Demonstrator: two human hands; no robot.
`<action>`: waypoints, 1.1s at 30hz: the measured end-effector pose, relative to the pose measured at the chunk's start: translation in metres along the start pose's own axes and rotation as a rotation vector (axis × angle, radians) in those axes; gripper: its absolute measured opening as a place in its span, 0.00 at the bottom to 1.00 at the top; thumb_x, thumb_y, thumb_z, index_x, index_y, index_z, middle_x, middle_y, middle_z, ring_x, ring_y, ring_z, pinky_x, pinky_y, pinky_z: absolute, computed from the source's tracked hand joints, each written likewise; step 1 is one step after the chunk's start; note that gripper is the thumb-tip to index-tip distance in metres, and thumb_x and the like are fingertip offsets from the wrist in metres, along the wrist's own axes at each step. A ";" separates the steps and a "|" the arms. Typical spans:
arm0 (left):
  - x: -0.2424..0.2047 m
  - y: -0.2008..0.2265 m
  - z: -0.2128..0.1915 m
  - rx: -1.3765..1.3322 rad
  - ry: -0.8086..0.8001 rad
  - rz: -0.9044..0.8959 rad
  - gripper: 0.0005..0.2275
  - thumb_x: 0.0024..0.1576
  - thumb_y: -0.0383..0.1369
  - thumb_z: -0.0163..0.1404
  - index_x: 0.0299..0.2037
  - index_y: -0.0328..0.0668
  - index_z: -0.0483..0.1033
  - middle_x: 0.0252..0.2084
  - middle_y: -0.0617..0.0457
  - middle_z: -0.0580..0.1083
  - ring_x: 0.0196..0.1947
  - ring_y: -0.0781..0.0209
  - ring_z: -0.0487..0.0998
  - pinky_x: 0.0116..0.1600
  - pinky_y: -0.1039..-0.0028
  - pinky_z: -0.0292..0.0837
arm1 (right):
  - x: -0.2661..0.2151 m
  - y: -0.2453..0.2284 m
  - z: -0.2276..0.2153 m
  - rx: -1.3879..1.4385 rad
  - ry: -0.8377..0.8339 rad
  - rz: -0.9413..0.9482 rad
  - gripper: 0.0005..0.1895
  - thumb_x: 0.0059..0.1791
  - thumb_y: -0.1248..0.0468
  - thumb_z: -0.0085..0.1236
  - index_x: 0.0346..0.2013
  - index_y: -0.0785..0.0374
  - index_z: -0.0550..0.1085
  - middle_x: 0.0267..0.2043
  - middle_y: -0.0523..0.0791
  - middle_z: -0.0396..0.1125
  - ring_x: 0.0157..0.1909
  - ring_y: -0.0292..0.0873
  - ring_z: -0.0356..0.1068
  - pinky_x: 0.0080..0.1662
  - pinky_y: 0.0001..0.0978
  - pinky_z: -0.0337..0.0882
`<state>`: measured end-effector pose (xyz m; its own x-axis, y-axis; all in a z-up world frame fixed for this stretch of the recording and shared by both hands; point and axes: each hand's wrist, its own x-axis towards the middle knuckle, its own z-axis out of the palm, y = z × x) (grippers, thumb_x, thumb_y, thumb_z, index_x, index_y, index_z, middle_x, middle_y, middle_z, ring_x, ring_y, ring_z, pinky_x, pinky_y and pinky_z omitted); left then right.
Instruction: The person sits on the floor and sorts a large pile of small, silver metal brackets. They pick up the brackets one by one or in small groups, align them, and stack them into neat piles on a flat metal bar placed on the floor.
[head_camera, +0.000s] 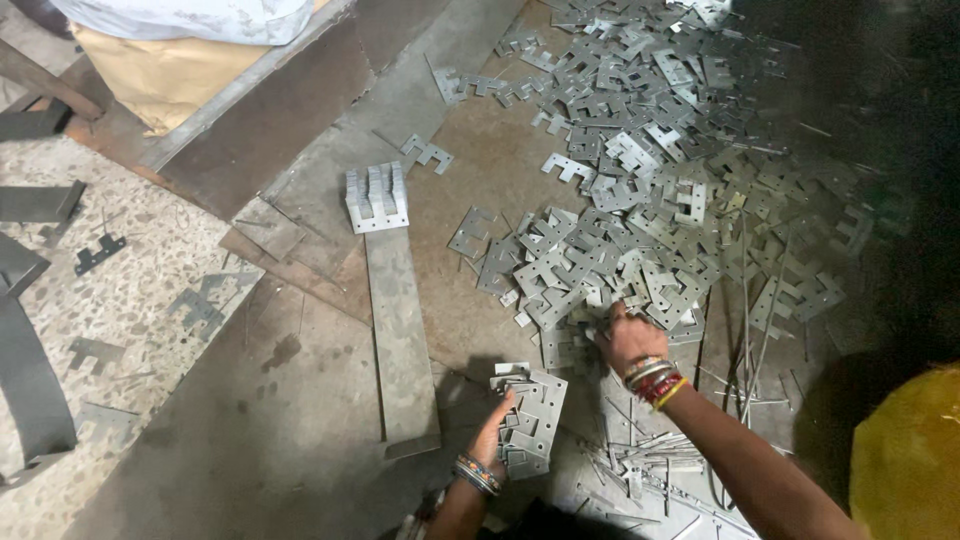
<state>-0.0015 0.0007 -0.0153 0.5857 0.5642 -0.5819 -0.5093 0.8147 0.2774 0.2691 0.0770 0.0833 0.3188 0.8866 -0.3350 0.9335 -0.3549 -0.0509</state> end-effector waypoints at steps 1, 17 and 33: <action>0.002 -0.001 -0.005 0.006 0.012 0.007 0.19 0.59 0.46 0.56 0.52 0.43 0.79 0.40 0.55 0.81 0.36 0.62 0.82 0.42 0.69 0.78 | 0.011 -0.002 0.010 0.027 0.013 0.040 0.30 0.48 0.46 0.62 0.55 0.62 0.66 0.43 0.55 0.75 0.47 0.57 0.77 0.48 0.49 0.77; -0.013 0.007 0.010 -0.136 -0.059 -0.039 0.22 0.53 0.43 0.50 0.48 0.31 0.78 0.39 0.40 0.81 0.37 0.47 0.84 0.44 0.59 0.81 | -0.025 0.041 0.037 0.141 0.003 0.096 0.33 0.41 0.48 0.70 0.54 0.58 0.71 0.50 0.55 0.74 0.54 0.58 0.73 0.55 0.50 0.74; -0.012 0.008 -0.006 -0.250 -0.156 0.061 0.16 0.56 0.38 0.53 0.51 0.36 0.77 0.41 0.45 0.80 0.39 0.49 0.82 0.48 0.58 0.80 | -0.008 0.051 0.046 0.624 -0.099 0.016 0.19 0.40 0.64 0.67 0.45 0.65 0.78 0.38 0.53 0.79 0.38 0.50 0.80 0.41 0.41 0.81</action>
<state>-0.0167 -0.0009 -0.0107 0.6293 0.6407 -0.4400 -0.6748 0.7313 0.0998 0.3071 0.0384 0.0405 0.2871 0.8589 -0.4240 0.6478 -0.5002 -0.5746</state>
